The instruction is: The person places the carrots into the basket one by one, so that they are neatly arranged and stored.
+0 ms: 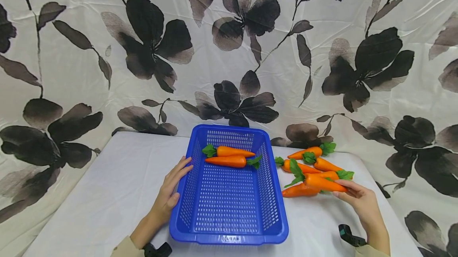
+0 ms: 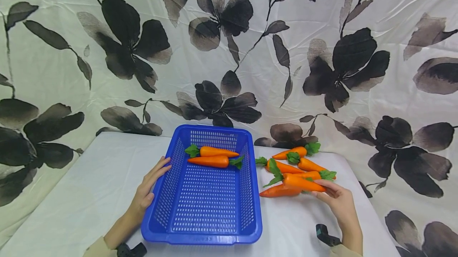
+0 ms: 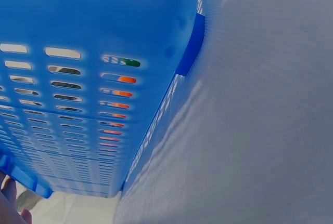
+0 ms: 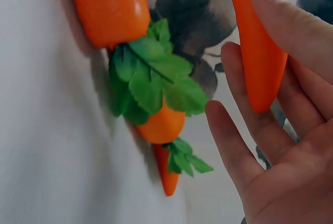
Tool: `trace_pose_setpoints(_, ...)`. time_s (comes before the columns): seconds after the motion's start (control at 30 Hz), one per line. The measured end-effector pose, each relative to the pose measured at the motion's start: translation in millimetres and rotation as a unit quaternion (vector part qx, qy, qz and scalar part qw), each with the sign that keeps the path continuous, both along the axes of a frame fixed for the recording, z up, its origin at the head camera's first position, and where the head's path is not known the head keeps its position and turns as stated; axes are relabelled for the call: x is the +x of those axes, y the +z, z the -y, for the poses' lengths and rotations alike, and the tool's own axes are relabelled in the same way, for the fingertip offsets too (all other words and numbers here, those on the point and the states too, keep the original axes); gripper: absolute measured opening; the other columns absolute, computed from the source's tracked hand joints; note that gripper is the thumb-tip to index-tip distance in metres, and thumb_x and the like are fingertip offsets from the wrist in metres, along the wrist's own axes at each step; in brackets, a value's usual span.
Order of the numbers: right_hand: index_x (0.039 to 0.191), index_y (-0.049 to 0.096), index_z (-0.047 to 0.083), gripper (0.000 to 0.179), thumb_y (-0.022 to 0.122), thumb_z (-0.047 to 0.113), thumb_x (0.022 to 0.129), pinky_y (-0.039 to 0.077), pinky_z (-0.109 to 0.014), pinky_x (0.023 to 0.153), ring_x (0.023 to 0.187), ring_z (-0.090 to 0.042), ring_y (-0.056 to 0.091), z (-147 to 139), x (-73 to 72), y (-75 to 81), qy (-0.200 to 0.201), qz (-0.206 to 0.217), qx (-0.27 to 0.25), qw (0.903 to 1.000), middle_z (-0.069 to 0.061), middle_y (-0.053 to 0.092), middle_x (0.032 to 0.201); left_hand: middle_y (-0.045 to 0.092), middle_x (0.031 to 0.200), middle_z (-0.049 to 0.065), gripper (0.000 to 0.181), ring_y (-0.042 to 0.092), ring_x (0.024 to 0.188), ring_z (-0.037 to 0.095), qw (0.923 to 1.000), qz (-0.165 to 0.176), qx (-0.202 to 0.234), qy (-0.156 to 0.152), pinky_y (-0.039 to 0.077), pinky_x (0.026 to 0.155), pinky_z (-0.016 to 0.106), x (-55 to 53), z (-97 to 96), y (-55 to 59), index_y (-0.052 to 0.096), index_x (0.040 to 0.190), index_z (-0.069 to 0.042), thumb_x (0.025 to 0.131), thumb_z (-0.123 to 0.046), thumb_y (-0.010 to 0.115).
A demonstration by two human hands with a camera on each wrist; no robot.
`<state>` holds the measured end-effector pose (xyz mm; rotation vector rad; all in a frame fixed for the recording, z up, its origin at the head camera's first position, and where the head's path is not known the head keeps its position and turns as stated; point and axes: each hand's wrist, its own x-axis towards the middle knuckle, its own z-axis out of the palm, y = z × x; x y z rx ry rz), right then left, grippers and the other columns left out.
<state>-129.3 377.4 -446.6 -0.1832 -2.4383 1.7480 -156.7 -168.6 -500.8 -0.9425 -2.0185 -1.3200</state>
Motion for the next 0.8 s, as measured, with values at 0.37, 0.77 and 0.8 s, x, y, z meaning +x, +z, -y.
trace_pose_setpoints(0.37,0.120,0.066,-0.007,0.047,0.083,0.004,0.078,0.052,-0.013,0.077,0.093,0.003,0.064,20,-3.8,19.9,-0.034,-0.038,-0.031,0.9982,0.018,0.066,0.102,0.034,0.155,0.023,0.066,0.018,0.148,0.040,0.9999,0.010,-0.003,0.002,0.008,0.117,0.035,0.6,0.4,1.1,0.046,0.144,0.002,0.102,-0.045,0.027)
trace_pose_setpoints(0.77,0.127,0.064,-0.004,0.051,0.081,0.016,0.083,0.049,-0.011,0.080,0.095,0.005,0.064,53,-6.4,43.8,-0.035,-0.025,-0.013,0.9990,0.022,0.064,0.105,0.034,0.155,0.024,0.066,0.018,0.148,0.042,1.0000,0.009,-0.004,0.002,0.008,0.117,0.034,1.6,0.5,1.8,0.046,0.144,0.002,0.102,-0.045,0.027)
trace_pose_setpoints(0.8,0.127,0.064,-0.004,0.052,0.081,0.018,0.083,0.049,-0.011,0.081,0.095,0.005,0.064,56,-6.5,45.3,-0.033,-0.028,-0.006,0.9991,0.021,0.064,0.105,0.034,0.155,0.024,0.066,0.018,0.148,0.042,1.0000,0.008,-0.004,0.001,0.008,0.117,0.034,1.5,0.4,1.9,0.046,0.144,0.002,0.102,-0.045,0.027)
